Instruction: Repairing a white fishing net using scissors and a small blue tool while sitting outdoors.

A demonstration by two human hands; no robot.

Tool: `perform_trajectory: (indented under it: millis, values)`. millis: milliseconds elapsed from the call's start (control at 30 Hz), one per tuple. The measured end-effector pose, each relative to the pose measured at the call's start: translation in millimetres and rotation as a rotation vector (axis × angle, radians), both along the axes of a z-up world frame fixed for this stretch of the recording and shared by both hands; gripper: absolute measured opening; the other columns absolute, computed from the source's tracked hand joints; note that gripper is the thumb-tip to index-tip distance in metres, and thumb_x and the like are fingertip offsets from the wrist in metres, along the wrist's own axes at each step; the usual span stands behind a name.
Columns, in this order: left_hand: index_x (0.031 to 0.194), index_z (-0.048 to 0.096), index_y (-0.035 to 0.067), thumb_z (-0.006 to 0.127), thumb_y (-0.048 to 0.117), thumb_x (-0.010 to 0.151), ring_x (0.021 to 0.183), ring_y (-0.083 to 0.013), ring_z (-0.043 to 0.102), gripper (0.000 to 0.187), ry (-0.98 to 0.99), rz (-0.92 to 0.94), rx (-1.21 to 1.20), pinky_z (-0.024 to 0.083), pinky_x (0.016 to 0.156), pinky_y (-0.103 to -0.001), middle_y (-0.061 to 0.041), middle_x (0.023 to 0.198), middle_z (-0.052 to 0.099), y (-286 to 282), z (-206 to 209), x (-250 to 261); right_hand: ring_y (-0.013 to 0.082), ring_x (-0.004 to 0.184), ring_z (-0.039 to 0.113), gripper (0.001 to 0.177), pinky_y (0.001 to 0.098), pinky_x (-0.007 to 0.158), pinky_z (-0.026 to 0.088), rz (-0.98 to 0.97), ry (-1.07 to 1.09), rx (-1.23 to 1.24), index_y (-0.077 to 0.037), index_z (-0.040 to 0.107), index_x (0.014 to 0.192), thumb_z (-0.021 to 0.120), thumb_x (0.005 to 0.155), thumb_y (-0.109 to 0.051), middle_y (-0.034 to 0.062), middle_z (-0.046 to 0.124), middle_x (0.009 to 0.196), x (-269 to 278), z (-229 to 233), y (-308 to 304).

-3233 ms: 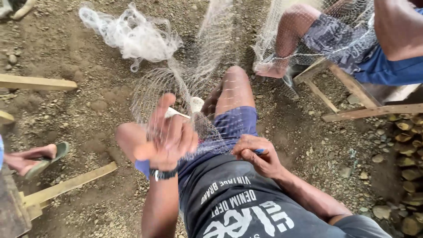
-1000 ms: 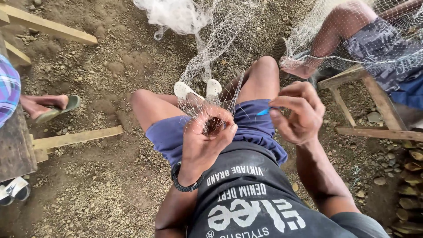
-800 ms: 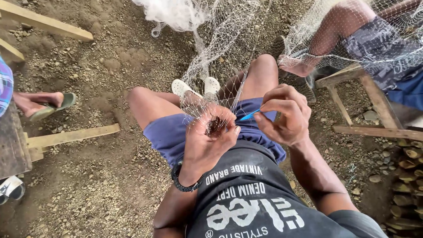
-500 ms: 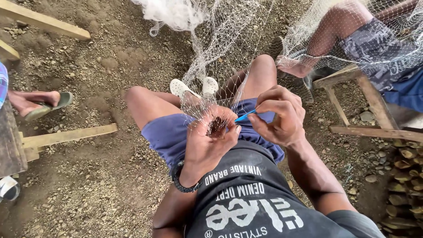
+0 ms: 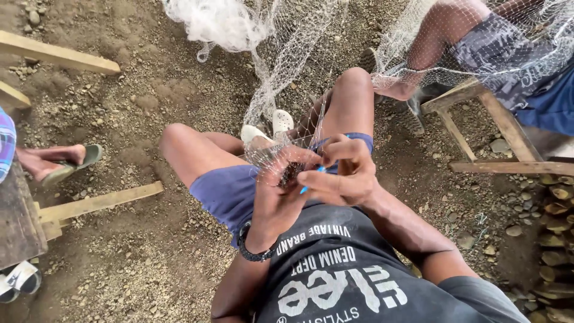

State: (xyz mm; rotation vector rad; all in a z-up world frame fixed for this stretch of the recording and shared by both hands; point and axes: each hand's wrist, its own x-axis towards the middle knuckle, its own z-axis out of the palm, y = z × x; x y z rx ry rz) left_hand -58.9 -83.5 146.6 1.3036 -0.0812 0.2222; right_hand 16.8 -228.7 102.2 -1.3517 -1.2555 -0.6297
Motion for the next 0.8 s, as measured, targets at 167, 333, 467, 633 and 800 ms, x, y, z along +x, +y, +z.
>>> perform_trajectory:
  millis: [167, 333, 467, 633, 800]
  values:
    - [0.111, 0.072, 0.001, 0.074, 0.012, 0.092, 0.072, -0.0102, 0.055, 0.022, 0.010, -0.082, -0.289, 0.053, 0.061, -0.024, -0.013, 0.086, 0.069, -1.2, 1.8, -3.3, 0.0219, 0.071, 0.054, 0.025, 0.0331, 0.062, 0.054, -0.002, 0.116, -0.061, -0.001, 0.080, 0.104, 0.075, 0.094, -0.023, 0.0096, 0.040, 0.093, -0.8, -7.5, -14.1]
    - [0.106, 0.075, -0.001, 0.074, 0.018, 0.095, 0.065, -0.0123, 0.055, 0.021, -0.027, -0.092, -0.354, 0.051, 0.062, -0.024, -0.015, 0.082, 0.069, -7.6, -9.4, -0.7, 0.0267, 0.067, 0.060, 0.026, 0.0394, 0.061, 0.056, -0.029, 0.038, 0.062, 0.001, 0.081, 0.092, 0.074, 0.094, -0.024, 0.0106, 0.045, 0.088, 4.0, -12.2, -0.6]
    - [0.105, 0.075, 0.001, 0.075, 0.016, 0.094, 0.072, -0.0133, 0.059, 0.019, -0.070, 0.018, -0.261, 0.052, 0.068, -0.028, -0.012, 0.083, 0.070, -1.8, -2.5, -1.1, 0.0324, 0.100, 0.055, 0.014, 0.0460, 0.089, 0.054, -0.397, -0.239, 0.189, -0.018, 0.081, 0.093, 0.074, 0.097, -0.030, 0.0116, 0.047, 0.106, 1.0, -4.4, 8.7]
    - [0.104, 0.076, 0.001, 0.076, 0.013, 0.094, 0.069, -0.0072, 0.052, 0.016, -0.080, 0.113, -0.214, 0.047, 0.066, -0.025, -0.008, 0.078, 0.067, 1.9, 8.1, -2.7, 0.0224, 0.115, 0.047, 0.006, 0.0472, 0.107, 0.048, -0.350, -0.165, 0.255, -0.037, 0.072, 0.103, 0.066, 0.102, -0.034, 0.0001, 0.042, 0.113, -54.1, 40.7, 16.5]
    - [0.112, 0.068, 0.005, 0.068, 0.009, 0.101, 0.101, -0.0157, 0.069, 0.012, -0.186, 0.084, -0.165, 0.061, 0.092, -0.023, -0.009, 0.108, 0.071, 4.7, -5.8, -6.1, 0.0245, 0.070, 0.065, 0.018, 0.0427, 0.088, 0.058, 0.012, 0.192, 0.517, -0.014, 0.051, 0.106, 0.038, 0.113, -0.023, 0.0085, 0.054, 0.106, -88.7, 78.3, 8.3]
